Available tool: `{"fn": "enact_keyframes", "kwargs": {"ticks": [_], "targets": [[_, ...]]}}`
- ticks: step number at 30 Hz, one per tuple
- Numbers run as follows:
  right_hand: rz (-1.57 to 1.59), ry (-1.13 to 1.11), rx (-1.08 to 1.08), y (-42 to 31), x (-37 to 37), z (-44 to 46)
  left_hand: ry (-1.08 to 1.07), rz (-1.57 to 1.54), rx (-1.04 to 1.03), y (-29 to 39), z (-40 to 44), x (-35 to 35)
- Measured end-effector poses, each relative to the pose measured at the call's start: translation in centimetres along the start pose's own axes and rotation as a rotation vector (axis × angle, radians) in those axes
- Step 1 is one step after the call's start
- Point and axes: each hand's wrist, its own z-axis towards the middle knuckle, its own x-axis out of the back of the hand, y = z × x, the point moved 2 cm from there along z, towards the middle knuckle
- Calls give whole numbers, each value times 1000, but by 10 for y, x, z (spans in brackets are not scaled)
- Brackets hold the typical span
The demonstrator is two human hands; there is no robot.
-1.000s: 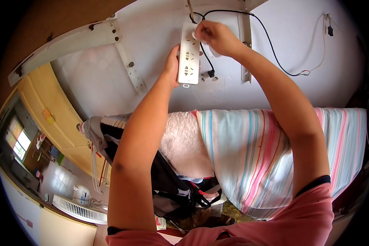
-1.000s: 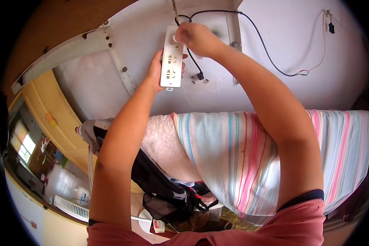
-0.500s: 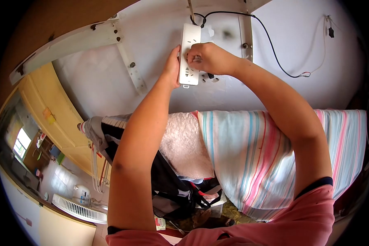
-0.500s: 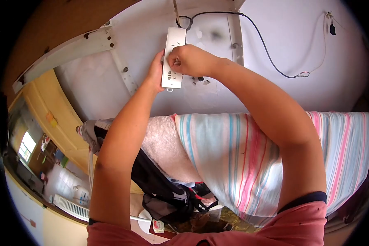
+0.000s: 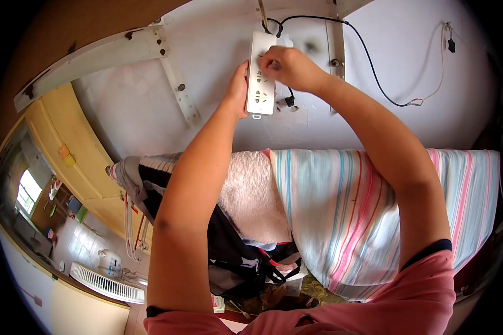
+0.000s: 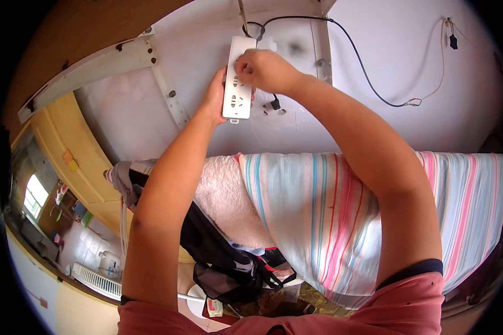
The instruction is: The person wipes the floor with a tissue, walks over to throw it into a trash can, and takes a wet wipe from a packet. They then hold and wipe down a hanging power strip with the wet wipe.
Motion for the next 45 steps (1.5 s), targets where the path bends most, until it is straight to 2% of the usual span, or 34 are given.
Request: {"fn": "enact_keyframes", "kwargs": {"ticks": [2,3,7,9,10,12,13,15,16,17,20,23,24,25,27,28,29,31,33,36,38,39,41,42,45], "targets": [[-3,-167,34,-8,-3,-7,127,-90,21,2,-2,-6],[-5,-215,36,-12,-6,-8,126,-92,21,1,1,-2],[-66,31,-6,4,3,2,-8,-12,21,-2,4,4],[-64,27,-32,0,2,0,8,4,5,0,1,-1],[-40,-69,24,-6,-1,-4,6,3,3,2,-2,-6],[7,-197,51,-14,-6,-8,171,-34,-4,4,-6,-10],[10,-197,49,-11,-6,-7,172,-34,-1,2,-2,-4],[16,-4,-68,1,-1,2,-51,-15,17,0,3,3],[-75,61,24,3,5,4,-50,-25,37,-1,4,2],[-75,62,25,6,3,3,-51,-23,36,-1,4,2],[-8,-189,58,-13,-5,-7,102,-62,5,2,-2,-5],[-46,-86,63,-2,-3,-1,23,5,28,-1,2,4],[-46,34,-40,0,2,0,-6,-11,25,-2,5,4],[-92,54,7,3,4,2,-6,-9,24,-3,5,5],[-31,-28,-16,-2,0,-1,-24,-21,32,-2,5,2],[-27,-104,36,-9,-1,-5,70,-9,8,-1,2,0],[-21,-182,85,-15,-3,-8,69,-10,7,0,2,0],[-36,-175,108,-10,-2,-5,78,-13,-5,-1,3,1],[-112,7,15,-2,6,3,11,-7,10,-1,3,2],[-59,-100,36,-7,2,-4,-35,-9,21,0,3,-3],[-30,-223,61,-15,-3,-8,148,-25,13,3,-2,-8],[-29,-223,61,-10,-4,-6,149,-25,14,2,0,-3],[-80,-23,137,1,0,-1,-18,11,-13,-2,5,5],[-115,18,35,5,5,1,-66,12,-6,-1,5,3],[-31,-58,51,-3,-1,-2,18,25,6,1,2,0]]}}
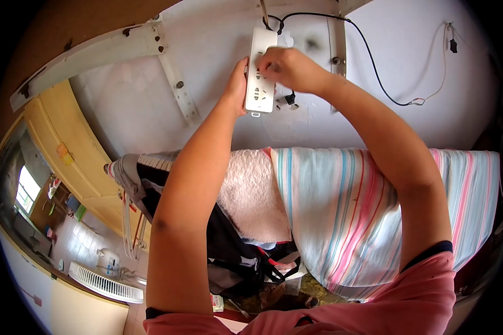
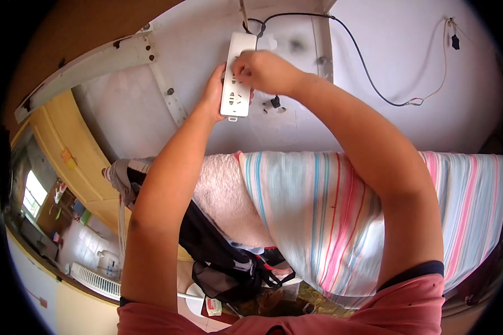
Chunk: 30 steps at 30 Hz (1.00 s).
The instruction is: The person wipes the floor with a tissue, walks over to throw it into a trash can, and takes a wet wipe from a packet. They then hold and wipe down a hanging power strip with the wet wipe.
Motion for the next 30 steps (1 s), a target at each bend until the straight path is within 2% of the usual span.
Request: {"fn": "enact_keyframes", "kwargs": {"ticks": [1,2,6,8,9,11,12,15,16,18,20,21,22,24,26,27,28,30], "targets": [[-20,-60,70,-8,-1,-3,71,-26,17,1,-4,-3],[-5,-140,47,-13,-2,-4,71,-26,16,2,-4,-4],[-119,62,-22,3,9,3,-46,-15,-7,-2,3,5],[-108,85,-9,4,6,2,-77,-22,-1,-3,6,5],[-69,-10,36,-2,1,-1,-81,-22,-3,-1,3,0],[-53,-169,137,-15,-5,-5,126,-39,18,4,-8,-9],[-51,-169,136,-10,-5,-4,127,-38,20,3,-6,-6],[-169,172,36,10,14,5,-65,-46,-22,3,-5,-8],[-170,173,36,14,20,4,-66,-44,-22,3,-5,-8],[202,321,-401,26,33,2,-52,-12,32,3,-5,-7],[461,512,-491,27,40,-3,-78,3,17,1,-3,-7],[547,472,-523,36,41,-4,-59,0,14,1,-4,-8],[547,473,-524,44,38,-4,-39,-3,10,2,-5,-9],[856,408,-349,45,34,0,-68,-8,18,1,-4,-7],[908,345,-354,37,30,1,-96,-11,22,2,-3,-6],[960,284,-364,30,26,2,-46,3,21,1,-4,-6],[962,284,-363,25,23,2,5,16,22,1,-6,-6],[910,209,-396,15,16,4,-26,5,18,1,-3,-3]]}}
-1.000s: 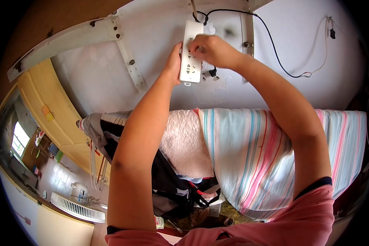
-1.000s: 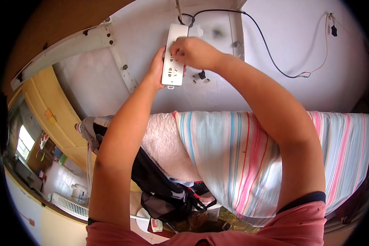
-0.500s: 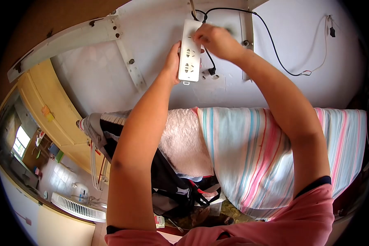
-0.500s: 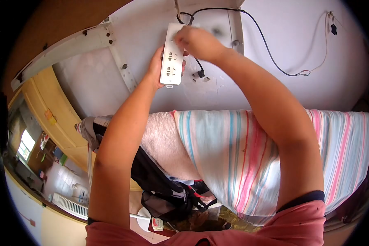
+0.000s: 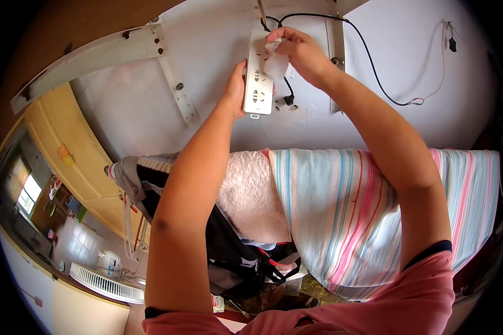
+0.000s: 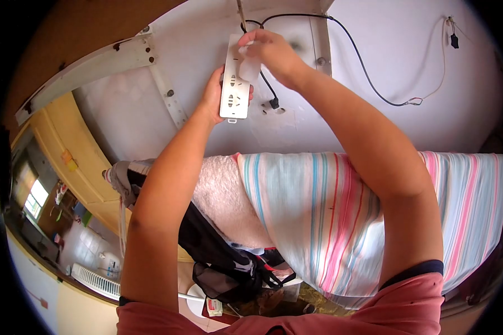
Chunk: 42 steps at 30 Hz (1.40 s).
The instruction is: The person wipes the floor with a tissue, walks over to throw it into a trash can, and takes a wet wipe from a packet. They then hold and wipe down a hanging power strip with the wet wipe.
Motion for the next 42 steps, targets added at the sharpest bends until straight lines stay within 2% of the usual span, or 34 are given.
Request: {"fn": "enact_keyframes", "kwargs": {"ticks": [6,8,9,16,18,21,26,28,30,33,34,37,38,42], "targets": [[-315,-8,-15,2,-17,-10,26,8,-1,1,-2,0],[-799,-78,600,15,-8,-8,59,41,-19,1,-3,1],[-863,-113,619,13,-7,-10,34,3,-20,1,-2,2],[-949,-79,522,9,-9,-13,19,-35,11,1,-1,2],[-747,150,437,7,-8,-8,5,-42,19,1,-2,1],[-837,179,496,10,-16,-8,14,-27,19,1,-2,0],[-936,89,444,15,-34,-14,62,-25,-32,-1,-1,-2],[-958,-76,488,14,-43,-20,178,-72,-13,1,-6,-7],[-1013,-70,509,13,-42,-15,154,-40,-27,1,-4,-6],[-917,133,461,11,-22,2,58,-4,-20,-1,0,0],[-918,132,459,13,-22,0,-14,-2,-12,-1,1,0],[-1041,-84,517,12,-33,-12,61,-10,-5,2,-4,-8],[-1042,-84,515,9,-32,-11,121,-18,-11,2,-6,-10],[-1020,45,372,7,-23,-2,19,35,-23,1,-1,-4]]}}
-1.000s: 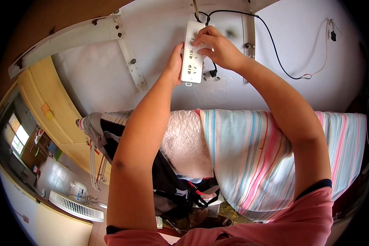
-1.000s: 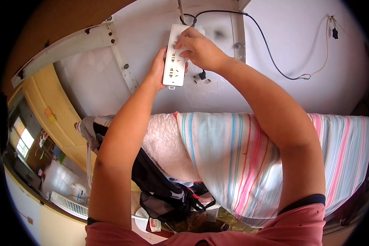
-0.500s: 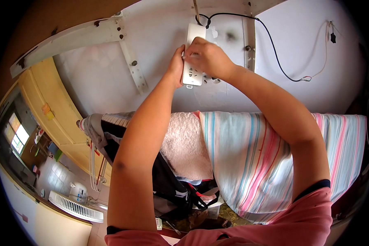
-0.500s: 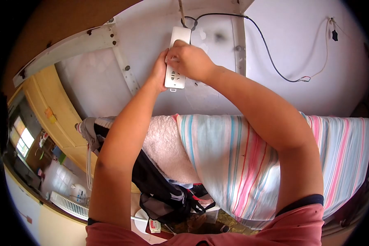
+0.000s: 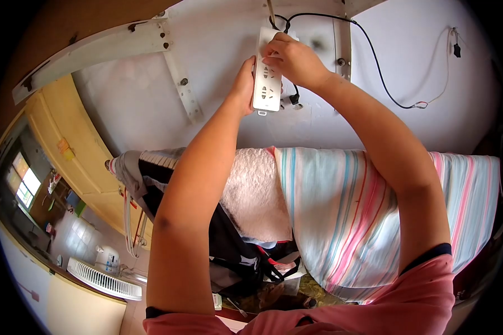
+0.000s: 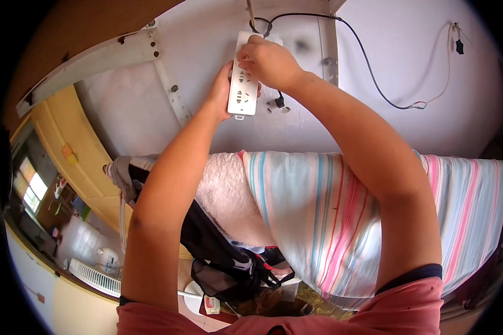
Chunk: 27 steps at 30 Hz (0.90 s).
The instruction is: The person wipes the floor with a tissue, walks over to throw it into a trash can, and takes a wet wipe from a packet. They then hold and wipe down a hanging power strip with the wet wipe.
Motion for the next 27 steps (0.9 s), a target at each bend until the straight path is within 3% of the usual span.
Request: {"fn": "enact_keyframes", "kwargs": {"ticks": [3,6,15,18,24,27], "targets": [[-112,-40,248,-4,-3,-1,32,-20,-2,0,-1,-3],[-220,-29,293,0,2,6,23,-20,-1,-1,1,-1],[-108,-84,61,-1,3,5,34,-1,-9,-2,1,-1],[-87,-109,190,-7,-2,-1,53,21,7,0,-2,-4],[-137,-51,87,-2,3,5,61,24,18,-3,1,0],[-98,-137,194,-10,-2,-1,76,32,12,-1,1,0]]}}
